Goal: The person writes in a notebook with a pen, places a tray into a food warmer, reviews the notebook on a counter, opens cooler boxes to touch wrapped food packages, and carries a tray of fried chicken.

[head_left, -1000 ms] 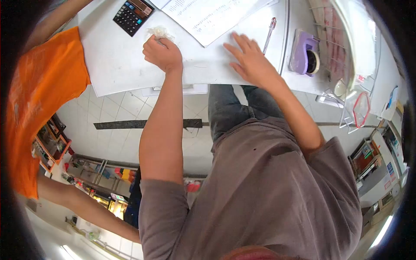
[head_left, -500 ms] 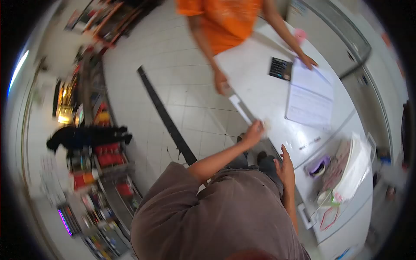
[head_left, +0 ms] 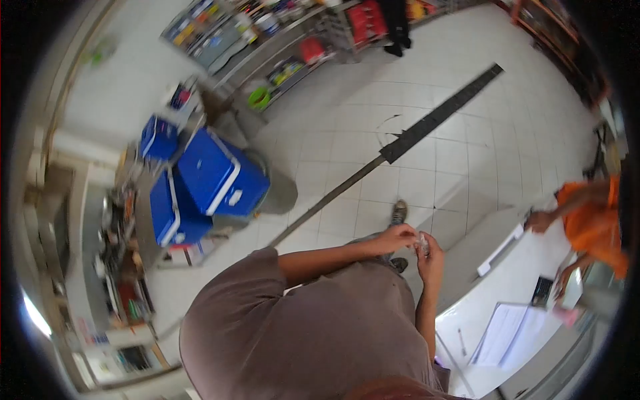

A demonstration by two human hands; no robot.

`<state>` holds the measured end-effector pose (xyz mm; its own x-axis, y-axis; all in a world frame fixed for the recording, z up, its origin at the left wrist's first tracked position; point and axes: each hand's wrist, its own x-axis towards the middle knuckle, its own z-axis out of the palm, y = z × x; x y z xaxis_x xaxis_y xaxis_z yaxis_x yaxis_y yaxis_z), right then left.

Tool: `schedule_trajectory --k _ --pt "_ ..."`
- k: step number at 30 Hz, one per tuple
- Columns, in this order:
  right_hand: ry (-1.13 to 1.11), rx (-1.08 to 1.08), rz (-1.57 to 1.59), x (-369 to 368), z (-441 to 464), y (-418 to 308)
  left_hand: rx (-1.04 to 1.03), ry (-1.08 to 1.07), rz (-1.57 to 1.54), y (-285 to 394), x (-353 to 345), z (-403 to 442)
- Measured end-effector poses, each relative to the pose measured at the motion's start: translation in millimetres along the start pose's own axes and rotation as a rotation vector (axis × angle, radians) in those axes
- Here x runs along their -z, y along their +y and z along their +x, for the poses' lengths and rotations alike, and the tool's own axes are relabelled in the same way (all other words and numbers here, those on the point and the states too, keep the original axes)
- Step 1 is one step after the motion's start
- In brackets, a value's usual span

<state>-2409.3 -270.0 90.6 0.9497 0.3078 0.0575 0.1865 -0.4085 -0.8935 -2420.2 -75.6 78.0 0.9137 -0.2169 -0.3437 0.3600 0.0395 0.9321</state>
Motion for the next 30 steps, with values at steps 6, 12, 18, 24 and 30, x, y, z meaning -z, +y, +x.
schedule_trajectory --k 6,12,18,24,30 --pt "-0.355 -0.073 -0.015 -52.2 24.0 -61.7 0.082 0.493 0.198 -95.0 157.1 -144.4" --pt "-0.447 0.200 -0.268 -110.5 37.5 -107.4 0.485 0.691 -0.670 -317.5 185.0 -314.4" --pt "-0.425 0.193 -0.340 -237.2 27.6 -125.5 0.614 0.675 -0.729 -286.5 259.4 -466.6" --pt "-0.553 0.133 -0.316 -363.0 -6.2 -201.0 0.818 0.312 -0.136 -206.7 392.4 -535.0" --pt "-0.518 0.112 -0.354 -402.7 11.9 -244.3 -0.074 1.198 0.162 -103.5 554.8 -479.6"
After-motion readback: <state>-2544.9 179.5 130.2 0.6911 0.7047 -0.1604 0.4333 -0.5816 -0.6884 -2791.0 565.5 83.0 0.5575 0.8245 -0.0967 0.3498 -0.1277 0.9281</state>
